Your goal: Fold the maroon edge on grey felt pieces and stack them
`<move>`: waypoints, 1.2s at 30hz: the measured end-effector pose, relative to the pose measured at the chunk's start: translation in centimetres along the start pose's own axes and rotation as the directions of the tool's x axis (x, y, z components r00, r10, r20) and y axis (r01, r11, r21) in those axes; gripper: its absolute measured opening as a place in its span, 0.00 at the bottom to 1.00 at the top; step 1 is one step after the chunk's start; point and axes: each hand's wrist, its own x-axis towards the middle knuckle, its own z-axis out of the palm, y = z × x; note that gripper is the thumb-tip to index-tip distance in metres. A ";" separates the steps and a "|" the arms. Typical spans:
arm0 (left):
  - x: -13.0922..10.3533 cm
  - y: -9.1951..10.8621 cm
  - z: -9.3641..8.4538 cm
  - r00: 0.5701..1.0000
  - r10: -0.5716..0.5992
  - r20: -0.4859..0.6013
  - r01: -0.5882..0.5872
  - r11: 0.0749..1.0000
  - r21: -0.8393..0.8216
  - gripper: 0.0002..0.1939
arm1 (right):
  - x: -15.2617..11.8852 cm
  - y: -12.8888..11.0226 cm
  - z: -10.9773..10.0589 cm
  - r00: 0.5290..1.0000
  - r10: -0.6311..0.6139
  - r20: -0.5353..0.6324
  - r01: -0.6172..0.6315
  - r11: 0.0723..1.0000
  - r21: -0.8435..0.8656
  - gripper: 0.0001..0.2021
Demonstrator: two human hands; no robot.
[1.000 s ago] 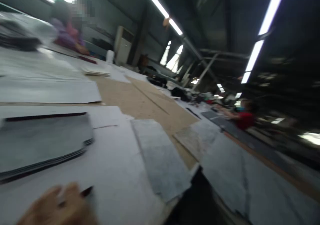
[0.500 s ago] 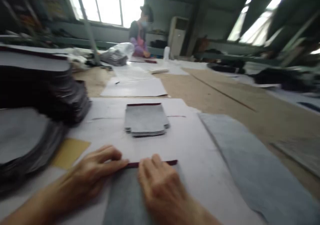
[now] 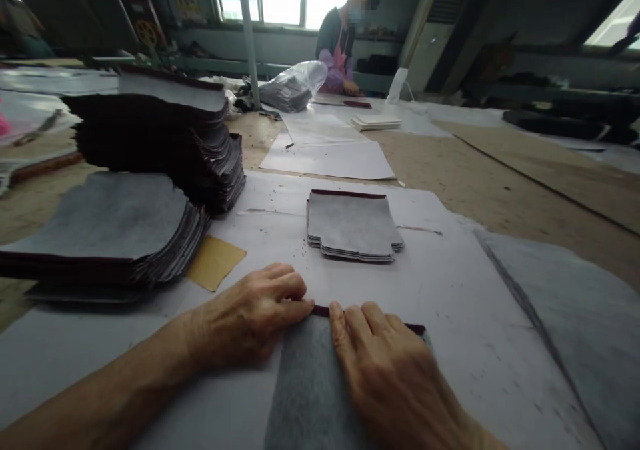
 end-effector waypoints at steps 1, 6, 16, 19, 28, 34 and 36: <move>0.1 0.0 0.0 1.000 0.011 0.002 -0.011 1.000 0.007 0.14 | 0.3 0.0 0.1 1.000 0.000 -0.005 0.000 0.999 0.042 0.16; 0.2 -0.3 -0.5 0.999 0.045 0.029 -0.046 0.999 0.027 0.13 | 0.7 0.6 1.5 0.996 -0.040 -0.085 0.072 0.905 0.419 0.13; -0.5 -0.6 -3.4 0.941 -0.235 0.243 0.305 0.900 -0.311 0.13 | 0.3 1.5 2.1 1.000 -0.012 -0.016 0.019 0.823 0.568 0.19; -0.4 -0.7 -3.0 0.925 -0.239 0.294 0.326 0.897 -0.297 0.13 | 0.3 1.7 2.2 1.000 -0.015 0.015 0.004 0.825 0.565 0.21; -0.6 -1.0 -2.7 0.933 -0.224 0.281 0.297 0.920 -0.256 0.14 | 0.5 1.9 2.6 0.999 -0.028 0.041 0.002 0.846 0.533 0.20; -0.2 -1.0 -2.8 0.930 -0.240 0.279 0.310 0.918 -0.246 0.13 | 0.4 1.2 2.7 0.999 -0.048 -0.003 0.046 0.926 0.374 0.22; -0.2 -1.0 -2.7 0.930 -0.244 0.275 0.315 0.915 -0.254 0.12 | 0.4 1.3 2.5 0.999 -0.042 -0.006 0.041 0.914 0.403 0.22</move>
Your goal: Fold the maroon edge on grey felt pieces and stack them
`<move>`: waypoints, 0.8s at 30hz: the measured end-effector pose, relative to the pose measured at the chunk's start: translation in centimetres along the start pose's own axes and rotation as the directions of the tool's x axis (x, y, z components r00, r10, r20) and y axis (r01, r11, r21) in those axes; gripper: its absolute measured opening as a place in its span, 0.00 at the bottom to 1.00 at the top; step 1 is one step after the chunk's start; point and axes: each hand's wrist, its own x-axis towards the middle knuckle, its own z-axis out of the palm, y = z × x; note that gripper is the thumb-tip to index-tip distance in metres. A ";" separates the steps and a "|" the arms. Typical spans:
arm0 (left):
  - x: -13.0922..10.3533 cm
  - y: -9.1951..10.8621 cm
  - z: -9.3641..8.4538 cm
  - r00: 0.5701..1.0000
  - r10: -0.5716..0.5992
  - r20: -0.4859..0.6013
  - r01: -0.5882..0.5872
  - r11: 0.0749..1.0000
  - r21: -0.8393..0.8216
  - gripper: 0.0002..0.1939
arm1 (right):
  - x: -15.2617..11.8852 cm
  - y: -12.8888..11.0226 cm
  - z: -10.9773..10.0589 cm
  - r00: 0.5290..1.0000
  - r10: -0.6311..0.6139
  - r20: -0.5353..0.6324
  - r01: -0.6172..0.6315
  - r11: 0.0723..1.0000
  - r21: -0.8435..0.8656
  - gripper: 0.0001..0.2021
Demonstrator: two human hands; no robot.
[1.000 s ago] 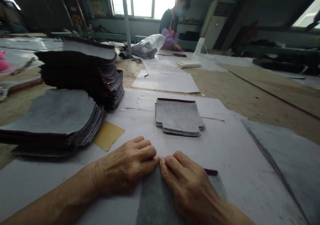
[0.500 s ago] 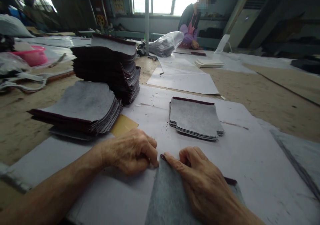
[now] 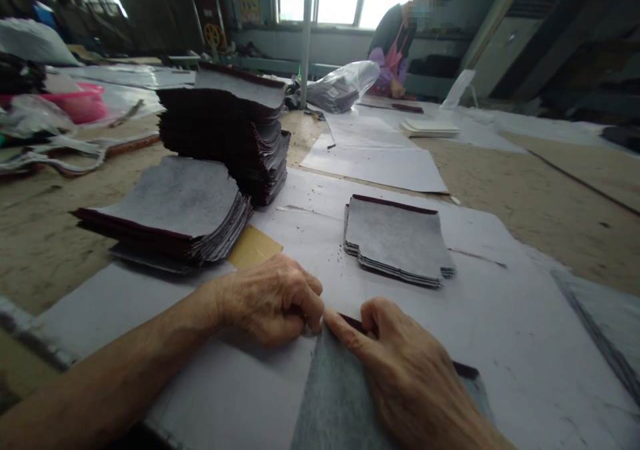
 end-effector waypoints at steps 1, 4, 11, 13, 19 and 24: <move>0.0 0.0 0.0 1.000 -0.001 -0.001 0.001 1.000 -0.009 0.12 | 0.0 0.1 -0.2 1.000 0.016 -0.019 -0.016 0.999 0.044 0.22; -0.1 -0.1 0.0 1.000 -0.015 -0.005 0.015 0.998 -0.061 0.13 | -0.1 0.5 -0.9 0.983 0.131 -0.126 -0.111 0.981 0.158 0.15; 0.5 0.5 0.2 0.968 -0.085 -0.235 0.020 0.964 -0.266 0.05 | -0.3 1.0 -1.6 0.952 0.305 0.020 -0.304 0.942 0.142 0.02; 1.0 0.9 1.0 0.950 -0.103 -0.296 0.041 0.977 -0.209 0.06 | -0.4 0.7 -0.9 0.951 0.309 -0.012 -0.303 0.938 0.171 0.04; 1.8 0.0 3.1 0.972 0.008 -0.234 -0.012 1.000 -0.018 0.10 | -0.5 1.9 0.9 0.938 0.226 -0.263 -0.200 0.972 0.120 0.04; 1.1 -1.4 2.3 0.940 -0.073 -0.333 0.083 0.996 0.014 0.14 | -0.8 3.5 -3.7 0.857 0.494 0.148 -0.516 0.827 0.224 0.07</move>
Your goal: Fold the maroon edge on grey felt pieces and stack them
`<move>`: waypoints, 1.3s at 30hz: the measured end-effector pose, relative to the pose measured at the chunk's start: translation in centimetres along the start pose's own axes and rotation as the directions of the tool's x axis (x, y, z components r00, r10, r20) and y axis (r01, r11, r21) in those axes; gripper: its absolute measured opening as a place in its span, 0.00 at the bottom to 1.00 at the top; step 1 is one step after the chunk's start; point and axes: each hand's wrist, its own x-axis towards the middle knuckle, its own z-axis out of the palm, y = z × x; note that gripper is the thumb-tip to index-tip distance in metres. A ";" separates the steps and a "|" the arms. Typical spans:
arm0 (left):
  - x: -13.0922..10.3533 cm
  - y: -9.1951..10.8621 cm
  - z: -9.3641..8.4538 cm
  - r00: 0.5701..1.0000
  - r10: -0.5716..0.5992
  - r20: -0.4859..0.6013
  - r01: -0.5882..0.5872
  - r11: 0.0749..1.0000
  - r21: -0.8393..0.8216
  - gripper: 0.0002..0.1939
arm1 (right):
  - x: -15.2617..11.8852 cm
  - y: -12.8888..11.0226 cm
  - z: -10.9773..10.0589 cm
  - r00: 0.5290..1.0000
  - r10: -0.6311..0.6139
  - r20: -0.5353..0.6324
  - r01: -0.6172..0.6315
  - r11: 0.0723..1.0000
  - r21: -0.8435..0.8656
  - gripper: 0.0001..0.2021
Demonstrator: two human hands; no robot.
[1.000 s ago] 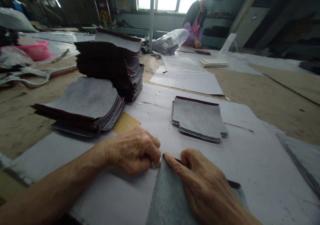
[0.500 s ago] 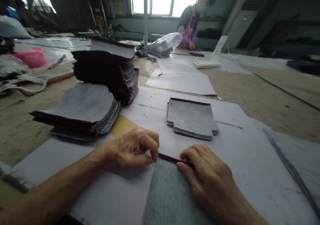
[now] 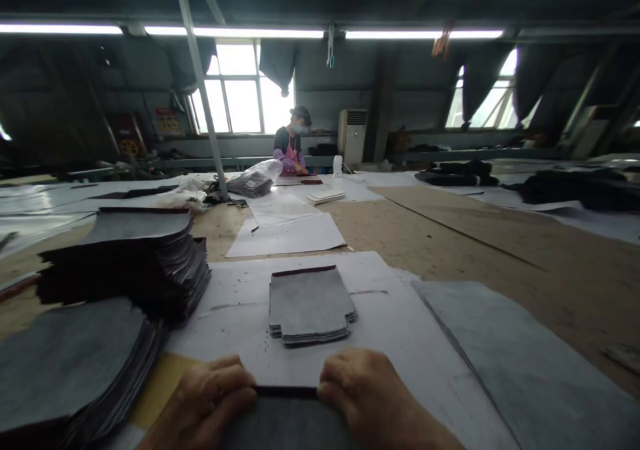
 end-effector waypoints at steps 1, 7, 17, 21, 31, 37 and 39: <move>0.0 -0.3 -0.3 0.999 -0.030 -0.044 0.030 0.999 -0.011 0.14 | 0.0 0.1 -1.0 0.996 0.085 0.032 -0.087 0.995 0.052 0.08; 0.1 -0.6 -0.7 0.952 -0.277 -0.132 0.249 0.948 -0.197 0.17 | -0.2 -0.1 -3.9 0.979 0.206 0.009 -0.204 0.964 0.172 0.09; 8.4 1.0 -4.3 0.923 -0.384 0.019 0.345 0.806 -0.481 0.14 | 6.0 3.7 -10.0 0.959 0.190 0.209 -0.241 0.937 0.253 0.12; 13.4 -2.1 -3.1 0.897 -0.441 -0.036 0.393 0.832 -0.393 0.11 | 10.9 7.4 -8.7 0.947 0.258 0.193 -0.287 0.948 0.141 0.12; 15.7 -5.3 0.4 0.856 -0.459 -0.239 0.464 0.885 -0.041 0.11 | 14.9 9.2 -5.8 0.934 0.358 0.023 -0.354 0.931 -0.093 0.12; 15.7 -5.7 1.3 0.854 -0.413 -0.315 0.457 0.887 0.075 0.10 | 14.3 7.4 -5.1 0.952 0.300 -0.051 -0.303 0.951 -0.054 0.14; 15.6 -5.7 1.4 0.861 -0.396 -0.320 0.443 0.892 0.087 0.10 | 13.8 6.6 -5.1 0.954 0.288 -0.088 -0.292 0.956 -0.033 0.14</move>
